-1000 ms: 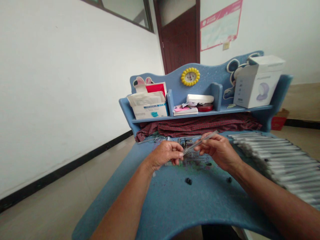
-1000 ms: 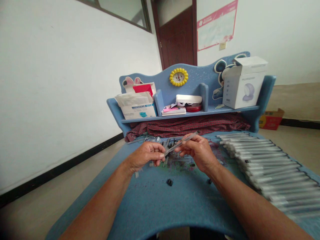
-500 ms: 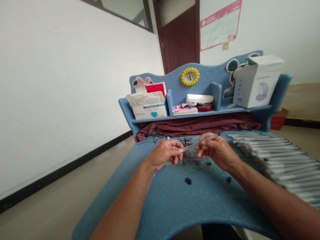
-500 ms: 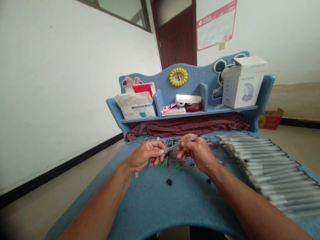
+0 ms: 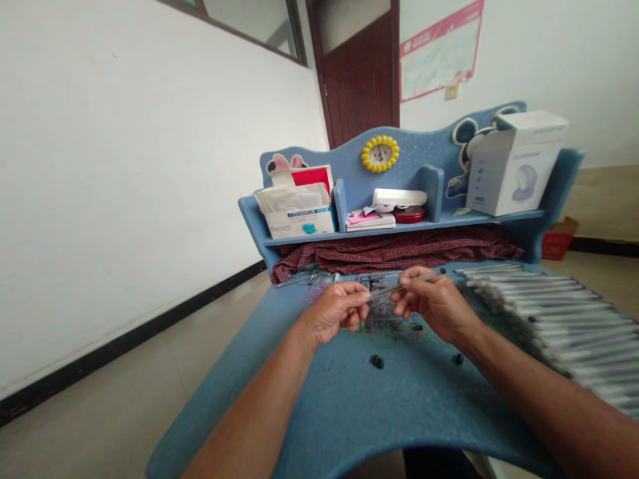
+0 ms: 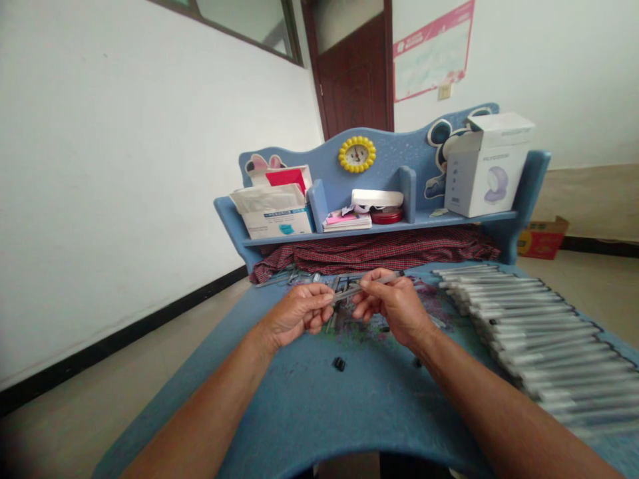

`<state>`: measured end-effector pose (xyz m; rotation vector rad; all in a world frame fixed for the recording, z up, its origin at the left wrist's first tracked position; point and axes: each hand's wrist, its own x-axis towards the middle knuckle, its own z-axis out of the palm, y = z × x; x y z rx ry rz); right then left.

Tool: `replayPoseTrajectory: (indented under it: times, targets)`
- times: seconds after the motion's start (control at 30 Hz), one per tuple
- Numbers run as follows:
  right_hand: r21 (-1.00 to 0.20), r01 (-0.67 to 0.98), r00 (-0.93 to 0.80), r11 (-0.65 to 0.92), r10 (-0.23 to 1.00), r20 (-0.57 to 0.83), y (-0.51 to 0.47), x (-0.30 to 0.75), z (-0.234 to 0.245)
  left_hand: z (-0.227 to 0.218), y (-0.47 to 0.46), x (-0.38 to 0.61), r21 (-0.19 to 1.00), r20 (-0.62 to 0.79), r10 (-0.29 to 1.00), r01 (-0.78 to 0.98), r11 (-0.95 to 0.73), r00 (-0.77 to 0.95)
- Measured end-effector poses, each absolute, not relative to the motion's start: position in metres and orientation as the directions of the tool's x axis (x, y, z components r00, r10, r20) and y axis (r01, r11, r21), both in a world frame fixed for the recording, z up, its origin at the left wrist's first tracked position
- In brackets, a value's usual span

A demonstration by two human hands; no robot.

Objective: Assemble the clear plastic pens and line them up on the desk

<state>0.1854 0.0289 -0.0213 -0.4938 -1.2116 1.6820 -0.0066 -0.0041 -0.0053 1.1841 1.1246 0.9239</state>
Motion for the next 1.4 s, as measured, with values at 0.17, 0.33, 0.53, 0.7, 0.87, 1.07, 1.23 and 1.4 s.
replayPoseTrajectory:
  times: [0.17, 0.33, 0.53, 0.7, 0.87, 1.07, 1.23, 1.4]
  targets:
    - [-0.888, -0.46, -0.42, -0.017, 0.885, 0.201, 0.027, 0.185, -0.019, -0.005, -0.005, -0.003, 0.988, -0.133, 0.971, -0.05, 0.145, 0.199]
    - [-0.854, -0.52, -0.395, -0.02, 0.892, 0.22, 0.025, 0.181, -0.019, -0.006, -0.006, 0.001, 0.988, -0.05, 0.977, -0.132, 0.078, 0.205]
    - [-0.824, -0.566, -0.381, -0.034, 0.897, 0.225, 0.023, 0.177, -0.022, -0.004, -0.008, 0.004, 0.985, -0.014, 0.983, -0.168, 0.045, 0.181]
    - [-0.818, -0.573, -0.375, -0.041, 0.901, 0.217, 0.021, 0.176, -0.024, -0.003, -0.01, 0.006, 0.985, -0.023, 0.985, -0.162, 0.051, 0.173]
    - [-0.825, -0.564, -0.364, -0.027, 0.905, 0.219, 0.017, 0.175, -0.022, -0.004, -0.011, 0.007, 0.986, -0.023, 0.988, -0.16, 0.048, 0.153]
    - [-0.842, -0.538, -0.384, -0.031, 0.899, 0.212, 0.015, 0.173, -0.019, 0.0, -0.013, 0.011, 0.988, 0.017, 0.996, -0.156, -0.002, 0.093]
    - [-0.913, -0.403, -0.503, -0.057, 0.847, 0.169, 0.016, 0.168, -0.024, -0.003, -0.013, 0.019, 0.997, 0.049, 0.994, -0.058, -0.044, 0.102]
    - [-0.999, -0.048, -0.526, 0.001, 0.85, 0.026, 0.021, 0.166, -0.03, -0.003, -0.008, 0.015, 0.996, 0.077, 0.997, 0.035, -0.077, 0.024]
